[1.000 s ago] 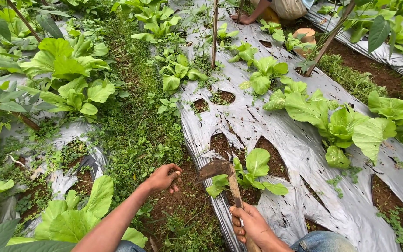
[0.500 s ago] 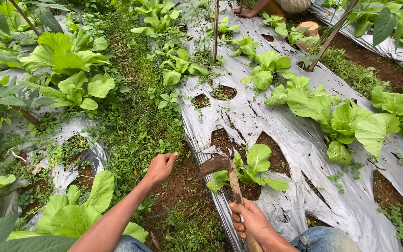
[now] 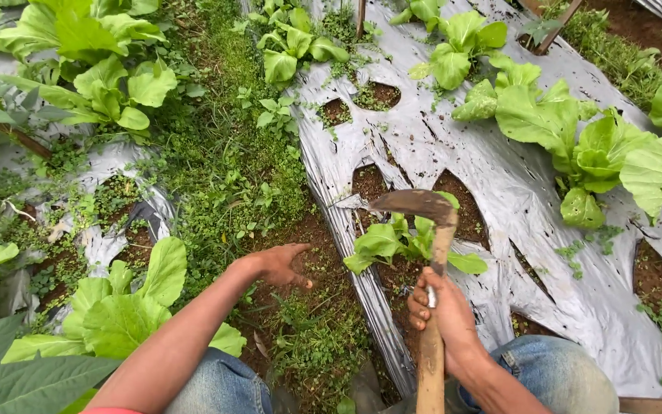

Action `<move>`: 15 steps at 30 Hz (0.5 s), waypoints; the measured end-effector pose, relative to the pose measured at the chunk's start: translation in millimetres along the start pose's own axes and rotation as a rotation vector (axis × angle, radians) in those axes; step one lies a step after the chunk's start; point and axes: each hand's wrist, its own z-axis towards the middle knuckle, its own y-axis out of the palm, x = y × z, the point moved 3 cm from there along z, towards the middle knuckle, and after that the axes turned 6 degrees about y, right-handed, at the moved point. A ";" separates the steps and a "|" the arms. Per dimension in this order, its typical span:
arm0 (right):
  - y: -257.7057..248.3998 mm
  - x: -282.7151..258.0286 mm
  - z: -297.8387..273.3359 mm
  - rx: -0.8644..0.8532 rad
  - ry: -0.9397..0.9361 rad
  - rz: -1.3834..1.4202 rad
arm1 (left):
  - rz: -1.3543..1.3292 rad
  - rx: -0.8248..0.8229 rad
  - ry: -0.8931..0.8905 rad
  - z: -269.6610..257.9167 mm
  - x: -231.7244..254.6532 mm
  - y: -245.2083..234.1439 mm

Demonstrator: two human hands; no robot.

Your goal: The person uses a sickle to cut weeds growing between rows of leafy green plants in a garden. They then pull the cut weeds by hand and clear the area around the plants.

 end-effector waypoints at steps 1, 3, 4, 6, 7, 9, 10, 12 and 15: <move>0.2 -4.5 -0.5 -0.007 -0.005 -0.002 | 0.001 0.009 -0.001 1.9 -1.4 -0.2; -2.8 -18.1 -3.3 0.032 -0.081 0.098 | -0.177 0.115 0.024 6.7 0.9 -6.1; -6.5 -16.4 0.4 0.026 -0.099 0.104 | -0.165 0.128 0.033 3.2 6.0 -9.2; -15.6 -9.3 6.5 0.016 -0.063 0.088 | -0.321 0.284 0.056 -4.9 16.0 -15.1; -13.1 -8.4 5.3 0.015 -0.078 0.095 | -0.310 0.290 0.066 4.2 15.9 -16.7; -6.3 -0.9 3.6 0.001 0.013 0.014 | -0.179 0.588 0.182 17.4 15.6 -26.4; -5.0 3.4 4.6 0.000 0.007 0.017 | -0.174 0.591 0.186 16.6 20.1 -27.4; -0.2 19.7 6.3 -0.083 0.149 -0.060 | -0.185 0.707 0.305 12.3 28.8 -28.6; 12.3 31.3 -5.8 -0.109 0.292 -0.167 | -0.159 0.592 0.368 5.4 40.1 -21.1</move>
